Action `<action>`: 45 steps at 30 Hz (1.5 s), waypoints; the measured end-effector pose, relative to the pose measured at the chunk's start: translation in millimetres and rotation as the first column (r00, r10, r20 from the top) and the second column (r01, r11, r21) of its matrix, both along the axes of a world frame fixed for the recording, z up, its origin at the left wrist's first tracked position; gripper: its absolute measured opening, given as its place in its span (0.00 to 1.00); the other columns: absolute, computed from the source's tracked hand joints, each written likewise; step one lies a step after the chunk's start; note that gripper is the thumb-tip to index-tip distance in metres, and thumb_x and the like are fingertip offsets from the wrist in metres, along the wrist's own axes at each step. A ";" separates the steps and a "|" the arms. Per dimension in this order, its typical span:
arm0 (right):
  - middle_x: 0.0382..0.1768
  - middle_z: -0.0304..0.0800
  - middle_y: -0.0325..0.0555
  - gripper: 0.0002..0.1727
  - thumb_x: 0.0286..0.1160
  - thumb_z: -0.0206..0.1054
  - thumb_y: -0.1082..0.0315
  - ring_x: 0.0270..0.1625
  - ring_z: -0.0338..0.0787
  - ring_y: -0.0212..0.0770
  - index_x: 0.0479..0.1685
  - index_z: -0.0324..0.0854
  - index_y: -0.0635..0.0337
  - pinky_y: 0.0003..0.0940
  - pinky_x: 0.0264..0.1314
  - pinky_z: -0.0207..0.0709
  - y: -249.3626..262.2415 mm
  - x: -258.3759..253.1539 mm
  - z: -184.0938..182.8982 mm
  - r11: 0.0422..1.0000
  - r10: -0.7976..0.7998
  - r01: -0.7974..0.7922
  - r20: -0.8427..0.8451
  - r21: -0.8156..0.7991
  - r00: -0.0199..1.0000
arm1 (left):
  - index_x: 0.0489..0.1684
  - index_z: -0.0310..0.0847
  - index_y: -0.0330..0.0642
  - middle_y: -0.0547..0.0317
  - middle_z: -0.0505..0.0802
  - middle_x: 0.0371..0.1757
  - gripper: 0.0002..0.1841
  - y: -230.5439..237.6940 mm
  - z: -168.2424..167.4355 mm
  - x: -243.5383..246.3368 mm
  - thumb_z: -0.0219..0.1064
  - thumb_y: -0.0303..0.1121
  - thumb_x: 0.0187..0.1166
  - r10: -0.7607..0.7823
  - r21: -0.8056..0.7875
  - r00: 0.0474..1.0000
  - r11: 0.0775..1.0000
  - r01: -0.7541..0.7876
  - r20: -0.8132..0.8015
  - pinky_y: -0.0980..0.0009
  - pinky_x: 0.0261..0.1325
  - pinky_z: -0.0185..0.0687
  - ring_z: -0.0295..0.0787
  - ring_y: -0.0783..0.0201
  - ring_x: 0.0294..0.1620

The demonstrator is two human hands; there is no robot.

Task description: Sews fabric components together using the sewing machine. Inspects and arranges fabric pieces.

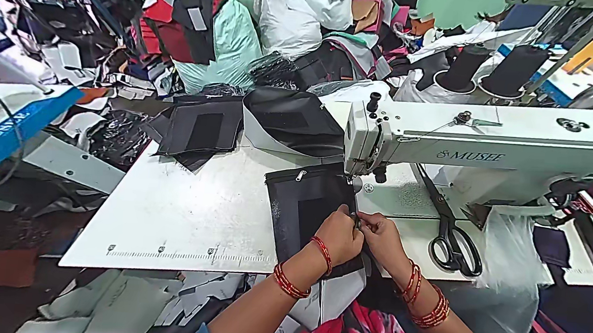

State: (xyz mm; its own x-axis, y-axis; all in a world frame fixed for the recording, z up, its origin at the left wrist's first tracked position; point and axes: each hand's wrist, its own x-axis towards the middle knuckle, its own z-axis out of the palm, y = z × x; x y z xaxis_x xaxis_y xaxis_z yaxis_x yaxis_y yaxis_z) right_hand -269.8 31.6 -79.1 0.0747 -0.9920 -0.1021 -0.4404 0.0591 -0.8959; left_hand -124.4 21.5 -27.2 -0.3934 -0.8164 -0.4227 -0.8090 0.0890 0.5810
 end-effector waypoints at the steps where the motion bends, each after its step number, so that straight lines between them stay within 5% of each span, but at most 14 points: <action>1: 0.48 0.90 0.61 0.18 0.74 0.61 0.79 0.49 0.87 0.41 0.61 0.88 0.71 0.31 0.56 0.79 0.7 -0.6 1.6 1.000 0.028 -0.029 -0.043 -0.012 0.999 | 0.45 0.87 0.21 0.28 0.79 0.70 0.21 2.9 -3.0 1.4 0.54 0.34 0.86 -0.001 -0.020 1.000 1.000 0.000 -0.027 0.53 0.74 0.75 0.80 0.40 0.70; 7: 0.52 0.84 0.66 0.20 0.77 0.58 0.79 0.54 0.85 0.51 0.64 0.87 0.70 0.36 0.61 0.77 0.5 6.3 21.6 0.986 0.167 -0.159 -0.298 0.051 0.940 | 0.57 0.86 0.21 0.27 0.73 0.79 0.19 15.5 -14.8 2.2 0.56 0.29 0.81 -0.048 -0.113 0.998 0.993 0.042 -0.049 0.54 0.83 0.66 0.70 0.37 0.81; 14: 0.60 0.80 0.68 0.23 0.79 0.54 0.80 0.58 0.85 0.54 0.71 0.81 0.71 0.37 0.64 0.78 1.6 14.4 28.7 0.965 0.261 -0.232 -0.428 0.119 0.865 | 0.53 0.90 0.27 0.36 0.86 0.72 0.17 30.9 -37.7 11.3 0.64 0.29 0.72 -0.095 -0.416 0.995 0.907 0.068 -0.043 0.44 0.84 0.65 0.68 0.33 0.85; 18: 0.64 0.77 0.70 0.21 0.82 0.53 0.80 0.59 0.86 0.56 0.71 0.78 0.75 0.39 0.64 0.80 3.3 20.5 28.7 0.946 0.324 -0.281 -0.547 0.164 0.772 | 0.47 0.92 0.26 0.32 0.91 0.62 0.15 7.3 -21.8 28.2 0.61 0.25 0.72 -0.133 -0.376 0.982 0.924 0.073 -0.136 0.48 0.74 0.78 0.86 0.39 0.69; 22: 0.71 0.73 0.72 0.17 0.81 0.53 0.80 0.62 0.88 0.59 0.62 0.82 0.78 0.42 0.65 0.82 4.7 26.1 28.6 0.941 0.336 -0.273 -0.603 0.198 0.723 | 0.80 0.76 0.38 0.42 0.72 0.86 0.28 -38.8 -13.5 28.9 0.56 0.21 0.76 -0.134 -0.286 0.989 0.952 0.111 -0.060 0.53 0.68 0.83 0.86 0.46 0.70; 24: 0.73 0.71 0.72 0.17 0.83 0.53 0.79 0.62 0.87 0.59 0.61 0.82 0.78 0.42 0.64 0.82 5.3 28.3 30.4 0.935 0.353 -0.264 -0.619 0.235 0.701 | 0.84 0.71 0.37 0.45 0.66 0.91 0.30 -55.7 -11.9 17.1 0.56 0.19 0.77 -0.235 -0.215 0.969 0.945 0.245 0.072 0.50 0.74 0.78 0.81 0.45 0.76; 28: 0.73 0.72 0.72 0.16 0.83 0.53 0.79 0.62 0.88 0.59 0.60 0.83 0.78 0.42 0.63 0.83 5.1 29.8 30.3 0.935 0.355 -0.260 -0.636 0.243 0.685 | 0.80 0.73 0.28 0.40 0.73 0.87 0.24 -66.4 -19.4 6.0 0.50 0.22 0.84 -0.325 -0.160 0.927 0.921 0.356 0.189 0.48 0.81 0.70 0.76 0.41 0.81; 31: 0.72 0.74 0.71 0.17 0.83 0.53 0.79 0.63 0.87 0.59 0.61 0.83 0.77 0.40 0.64 0.82 6.8 30.6 28.6 0.942 0.334 -0.255 -0.636 0.216 0.696 | 0.69 0.82 0.25 0.35 0.84 0.75 0.21 -55.1 -36.1 21.7 0.52 0.21 0.81 -0.319 -0.350 0.948 0.885 0.306 0.021 0.51 0.81 0.70 0.80 0.40 0.78; 37: 0.63 0.79 0.71 0.15 0.80 0.57 0.81 0.59 0.89 0.58 0.58 0.85 0.78 0.38 0.61 0.84 8.4 29.1 21.0 0.955 0.273 -0.281 -0.646 0.093 0.713 | 0.53 0.92 0.30 0.42 0.95 0.60 0.19 -38.0 -64.1 39.4 0.60 0.23 0.68 -0.336 -0.697 0.937 0.694 0.180 -0.092 0.51 0.66 0.83 0.91 0.41 0.62; 40: 0.60 0.81 0.70 0.15 0.78 0.59 0.82 0.56 0.90 0.57 0.56 0.86 0.78 0.38 0.57 0.85 9.1 29.7 17.5 0.960 0.242 -0.276 -0.658 0.053 0.714 | 0.53 0.93 0.34 0.47 0.95 0.61 0.19 -35.7 -70.0 41.5 0.59 0.26 0.69 -0.315 -0.740 0.947 0.653 0.162 -0.071 0.45 0.68 0.82 0.89 0.42 0.68; 45: 0.61 0.80 0.70 0.15 0.79 0.57 0.82 0.55 0.91 0.57 0.57 0.85 0.78 0.38 0.55 0.86 1.9 33.4 18.3 0.961 0.248 -0.263 -0.674 0.082 0.696 | 0.57 0.90 0.30 0.42 0.93 0.65 0.20 -41.1 -63.7 40.9 0.59 0.24 0.70 -0.304 -0.672 0.951 0.715 0.194 -0.049 0.52 0.78 0.77 0.87 0.43 0.72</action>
State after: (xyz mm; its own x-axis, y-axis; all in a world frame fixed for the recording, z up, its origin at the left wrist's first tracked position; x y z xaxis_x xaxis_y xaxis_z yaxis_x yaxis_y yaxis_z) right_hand -236.5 33.5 -60.8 0.2444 -0.9474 -0.2068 -0.9206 -0.1597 -0.3563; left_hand -83.5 -19.7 -90.9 -0.6338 -0.7299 0.2558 -0.6132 0.6758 0.4090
